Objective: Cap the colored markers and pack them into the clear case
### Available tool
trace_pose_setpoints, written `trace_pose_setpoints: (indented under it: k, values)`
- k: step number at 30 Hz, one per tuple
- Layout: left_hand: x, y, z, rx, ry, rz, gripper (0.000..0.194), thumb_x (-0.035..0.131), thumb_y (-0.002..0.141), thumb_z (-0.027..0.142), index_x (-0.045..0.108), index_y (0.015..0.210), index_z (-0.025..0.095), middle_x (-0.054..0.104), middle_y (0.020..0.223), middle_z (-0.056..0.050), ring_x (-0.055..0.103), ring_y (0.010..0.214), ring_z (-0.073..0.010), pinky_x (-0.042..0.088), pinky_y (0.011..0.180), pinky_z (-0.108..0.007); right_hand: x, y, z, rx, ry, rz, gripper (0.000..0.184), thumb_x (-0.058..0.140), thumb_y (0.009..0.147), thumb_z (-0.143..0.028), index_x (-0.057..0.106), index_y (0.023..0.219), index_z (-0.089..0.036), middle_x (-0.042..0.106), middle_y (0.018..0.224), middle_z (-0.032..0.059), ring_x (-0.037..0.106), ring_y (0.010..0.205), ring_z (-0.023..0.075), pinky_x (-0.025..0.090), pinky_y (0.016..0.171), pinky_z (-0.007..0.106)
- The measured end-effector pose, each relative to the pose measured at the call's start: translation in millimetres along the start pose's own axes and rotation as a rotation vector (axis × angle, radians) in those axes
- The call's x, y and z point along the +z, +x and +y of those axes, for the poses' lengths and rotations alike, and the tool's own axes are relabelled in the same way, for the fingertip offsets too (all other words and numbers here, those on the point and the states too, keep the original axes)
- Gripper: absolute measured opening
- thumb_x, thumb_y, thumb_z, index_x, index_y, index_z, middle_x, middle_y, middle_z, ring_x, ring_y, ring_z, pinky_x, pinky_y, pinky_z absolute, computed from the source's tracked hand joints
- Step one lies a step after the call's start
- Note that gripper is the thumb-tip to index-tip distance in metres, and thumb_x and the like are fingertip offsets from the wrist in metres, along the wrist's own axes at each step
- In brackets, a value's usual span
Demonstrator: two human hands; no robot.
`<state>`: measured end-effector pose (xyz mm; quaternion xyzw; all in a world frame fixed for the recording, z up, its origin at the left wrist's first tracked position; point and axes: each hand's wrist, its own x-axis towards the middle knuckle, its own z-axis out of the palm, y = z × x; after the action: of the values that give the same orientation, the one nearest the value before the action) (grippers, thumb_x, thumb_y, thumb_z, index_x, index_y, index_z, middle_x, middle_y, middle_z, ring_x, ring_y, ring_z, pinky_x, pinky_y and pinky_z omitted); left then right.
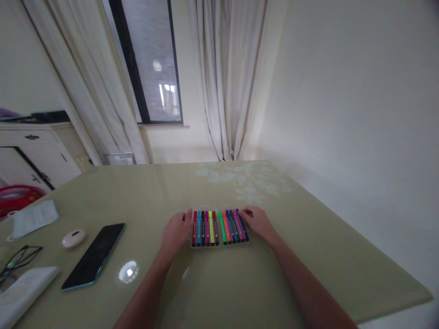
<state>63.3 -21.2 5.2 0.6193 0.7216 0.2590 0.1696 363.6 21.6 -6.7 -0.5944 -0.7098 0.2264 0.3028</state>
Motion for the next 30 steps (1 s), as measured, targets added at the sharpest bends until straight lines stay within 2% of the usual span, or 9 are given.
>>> trace_pose_setpoints:
  k: [5,9,13,17,19,21,24,27,30]
  values:
    - [8.8,2,5,0.074,-0.493,-0.004,0.054,0.033,0.1,0.058,0.067,0.098,0.016,0.075,0.095,-0.012,0.071,0.089,-0.0257,0.054,0.082,-0.039,3,0,-6,-0.034,0.234,0.085,0.047,0.049,0.098,-0.054,0.078,0.102,-0.017,0.078,0.096,0.0111,0.071,0.084,0.0242,0.054,0.077,0.035]
    - [18.9,-13,22,0.166,-0.77,-0.042,0.063,0.036,0.098,0.067,0.065,0.119,0.016,0.074,0.115,-0.013,0.072,0.095,-0.0249,0.057,0.083,-0.039,11,-9,-22,-0.183,0.41,0.095,0.058,0.039,0.102,-0.06,0.071,0.128,-0.02,0.073,0.113,0.0122,0.069,0.093,0.0238,0.057,0.078,0.035]
    - [33.1,-33,39,0.313,-0.751,-0.098,0.061,0.052,0.097,0.058,0.052,0.143,0.018,0.065,0.135,-0.017,0.068,0.113,-0.0275,0.057,0.092,-0.043,21,-25,-42,-0.4,0.441,-0.053,0.051,0.039,0.105,-0.055,0.061,0.143,-0.029,0.067,0.126,0.0092,0.064,0.111,0.0242,0.054,0.096,0.041]
    - [45.3,-36,40,0.392,-0.594,0.042,0.063,0.068,0.09,0.04,0.051,0.146,0.02,0.061,0.142,-0.015,0.061,0.128,-0.0295,0.048,0.109,-0.047,28,-32,-49,-0.509,0.443,-0.118,0.049,0.038,0.106,-0.054,0.062,0.141,-0.03,0.065,0.127,0.0093,0.06,0.12,0.0241,0.048,0.107,0.042]
    - [45.3,-31,35,0.407,-0.571,0.036,0.053,0.065,0.09,0.034,0.056,0.141,0.02,0.064,0.139,-0.012,0.061,0.128,-0.0278,0.046,0.112,-0.046,27,-30,-45,-0.494,0.429,-0.088,0.044,0.043,0.105,-0.051,0.067,0.135,-0.029,0.065,0.124,0.0093,0.061,0.118,0.0236,0.05,0.104,0.04]
    - [41.1,-24,28,0.438,-0.573,-0.039,0.047,0.063,0.092,0.031,0.06,0.137,0.021,0.068,0.134,-0.01,0.065,0.122,-0.0256,0.05,0.108,-0.042,24,-25,-39,-0.443,0.377,0.025,0.039,0.053,0.102,-0.049,0.068,0.133,-0.029,0.064,0.125,0.01,0.061,0.116,0.0242,0.053,0.098,0.039]
    - [33.3,-18,22,0.491,-0.579,-0.104,0.043,0.062,0.094,0.031,0.061,0.136,0.021,0.07,0.13,-0.009,0.068,0.114,-0.023,0.055,0.099,-0.037,15,-16,-26,-0.394,0.246,0.215,0.049,0.065,0.095,-0.048,0.06,0.141,-0.031,0.06,0.135,0.0113,0.057,0.124,0.0276,0.053,0.1,0.043]
    - [30.3,-18,20,0.564,-0.56,-0.061,0.038,0.057,0.099,0.031,0.062,0.136,0.024,0.067,0.135,-0.009,0.066,0.12,-0.022,0.053,0.104,-0.038,7,-10,-15,-0.457,0.135,0.193,0.048,0.066,0.096,-0.044,0.059,0.141,-0.032,0.061,0.138,0.01,0.054,0.13,0.0285,0.043,0.112,0.05]
    - [31.8,-20,20,0.637,-0.518,-0.043,0.038,0.052,0.102,0.03,0.06,0.139,0.029,0.061,0.144,-0.007,0.058,0.132,-0.0211,0.046,0.113,-0.04,4,-8,-11,-0.502,0.102,0.146,0.042,0.063,0.098,-0.041,0.061,0.139,-0.03,0.063,0.137,0.01,0.055,0.129,0.0277,0.043,0.113,0.05]
